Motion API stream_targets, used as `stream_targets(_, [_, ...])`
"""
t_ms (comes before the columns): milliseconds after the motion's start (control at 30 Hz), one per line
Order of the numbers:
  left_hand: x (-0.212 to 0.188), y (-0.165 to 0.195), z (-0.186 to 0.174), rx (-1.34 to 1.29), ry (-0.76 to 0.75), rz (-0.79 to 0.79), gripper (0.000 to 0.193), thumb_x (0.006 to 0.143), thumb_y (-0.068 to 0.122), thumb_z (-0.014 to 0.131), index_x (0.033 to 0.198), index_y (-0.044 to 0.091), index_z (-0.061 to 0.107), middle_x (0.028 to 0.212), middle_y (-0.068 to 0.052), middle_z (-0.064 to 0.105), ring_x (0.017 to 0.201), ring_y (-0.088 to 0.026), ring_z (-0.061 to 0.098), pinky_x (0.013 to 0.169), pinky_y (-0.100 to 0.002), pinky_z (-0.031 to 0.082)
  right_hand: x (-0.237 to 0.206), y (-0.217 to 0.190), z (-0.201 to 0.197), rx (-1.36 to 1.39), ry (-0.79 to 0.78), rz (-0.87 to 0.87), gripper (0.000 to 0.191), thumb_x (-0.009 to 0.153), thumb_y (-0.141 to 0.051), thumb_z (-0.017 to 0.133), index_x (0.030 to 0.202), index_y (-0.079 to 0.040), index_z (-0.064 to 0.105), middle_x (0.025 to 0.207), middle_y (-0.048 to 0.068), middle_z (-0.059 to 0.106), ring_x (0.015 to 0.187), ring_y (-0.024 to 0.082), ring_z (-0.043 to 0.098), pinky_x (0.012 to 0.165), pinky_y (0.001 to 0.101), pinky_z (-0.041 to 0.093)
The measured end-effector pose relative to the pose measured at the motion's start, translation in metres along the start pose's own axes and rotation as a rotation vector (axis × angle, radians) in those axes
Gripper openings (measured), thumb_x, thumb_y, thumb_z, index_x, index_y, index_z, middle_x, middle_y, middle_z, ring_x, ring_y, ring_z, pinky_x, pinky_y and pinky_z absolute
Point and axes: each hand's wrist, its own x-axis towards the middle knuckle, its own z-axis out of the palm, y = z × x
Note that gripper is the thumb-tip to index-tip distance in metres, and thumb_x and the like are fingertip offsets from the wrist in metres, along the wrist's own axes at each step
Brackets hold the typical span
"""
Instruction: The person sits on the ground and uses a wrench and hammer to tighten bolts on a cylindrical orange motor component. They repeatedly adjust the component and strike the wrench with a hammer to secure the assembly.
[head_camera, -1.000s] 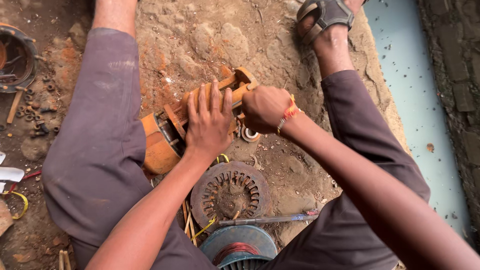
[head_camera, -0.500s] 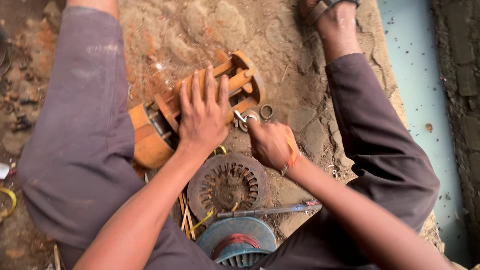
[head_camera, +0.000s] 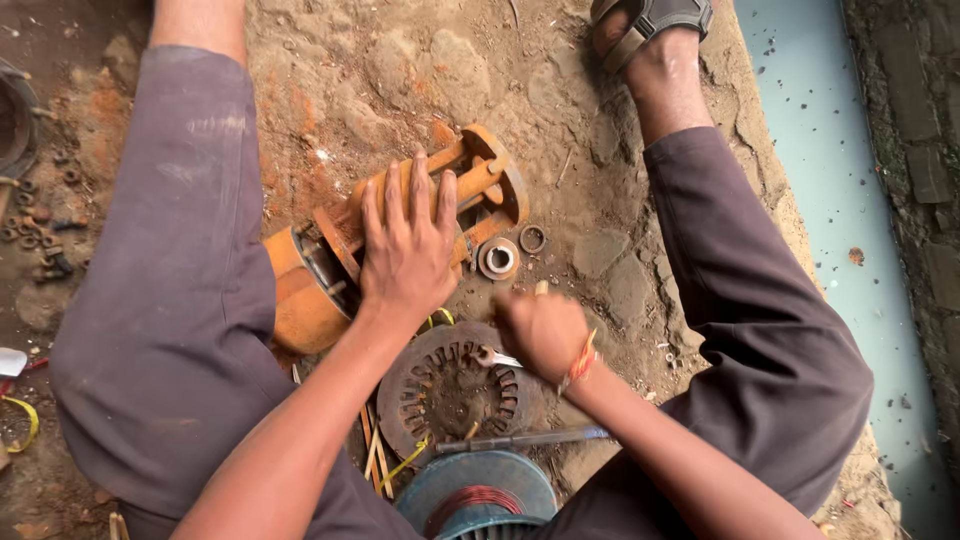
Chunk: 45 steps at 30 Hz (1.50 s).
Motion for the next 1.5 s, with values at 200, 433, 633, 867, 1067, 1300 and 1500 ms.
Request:
stream_targets(200, [-0.001,0.001,0.0,0.053,0.015,-0.007,0.1,0.069,0.02,0.081,0.156,0.002,0.034,0.16,-0.031,0.028,0.147,-0.049,0.031,0.119,-0.066,0.024,0.058,0.007,-0.02,0.269,0.449,-0.406,0.018,0.086,-0.009,0.067,0.102,-0.015,0.073,0.092,0.008,0.066,0.078,0.03,0.068,0.061,0.042,0.054])
stream_targets(433, [-0.003,-0.001,0.002,0.014,0.014,-0.012,0.1,0.064,0.017,0.078,0.154,0.001,0.036,0.158,-0.031,0.03,0.144,-0.051,0.032,0.117,-0.065,0.024,0.069,0.006,-0.028,0.208,0.469,-0.579,0.014,0.081,-0.008,0.069,0.094,-0.012,0.07,0.091,0.004,0.064,0.082,0.025,0.066,0.069,0.0396,0.055])
stream_targets(633, [-0.004,0.001,0.002,0.032,0.056,-0.016,0.095,0.07,0.016,0.077,0.155,0.002,0.038,0.158,-0.03,0.034,0.145,-0.049,0.035,0.119,-0.065,0.024,0.075,0.011,-0.031,0.203,0.427,-0.557,0.015,0.078,-0.012,0.071,0.093,-0.011,0.071,0.092,0.006,0.063,0.081,0.027,0.062,0.068,0.0385,0.052])
stream_targets(867, [-0.007,0.0,0.003,0.025,0.075,0.001,0.096,0.07,0.016,0.078,0.155,0.002,0.037,0.157,-0.03,0.035,0.144,-0.05,0.037,0.119,-0.064,0.025,0.073,0.006,-0.032,0.221,0.424,-0.583,0.012,0.078,-0.008,0.069,0.089,-0.012,0.069,0.096,0.004,0.063,0.089,0.026,0.064,0.076,0.0379,0.054])
stream_targets(1067, [-0.005,0.0,0.003,0.058,0.062,-0.002,0.1,0.068,0.019,0.081,0.156,0.003,0.036,0.158,-0.03,0.034,0.144,-0.049,0.037,0.119,-0.063,0.025,0.073,0.006,-0.038,0.255,0.355,-0.578,0.017,0.078,-0.008,0.07,0.094,-0.008,0.071,0.1,0.009,0.064,0.088,0.029,0.063,0.073,0.04,0.053])
stream_targets(1300, [-0.007,0.0,0.0,0.007,0.068,-0.003,0.105,0.064,0.025,0.086,0.154,0.001,0.037,0.158,-0.029,0.034,0.143,-0.049,0.036,0.118,-0.064,0.025,0.071,0.004,-0.046,0.246,0.448,-0.634,0.021,0.079,-0.009,0.07,0.099,-0.007,0.073,0.107,0.007,0.067,0.098,0.028,0.064,0.083,0.038,0.054])
stream_targets(1500, [-0.007,0.001,0.0,0.038,0.098,0.007,0.104,0.066,0.026,0.086,0.155,0.001,0.038,0.158,-0.029,0.035,0.143,-0.049,0.037,0.119,-0.063,0.026,0.07,0.004,-0.05,0.188,0.454,-0.665,0.02,0.077,-0.007,0.069,0.096,-0.01,0.074,0.107,0.005,0.067,0.105,0.025,0.065,0.087,0.0361,0.054])
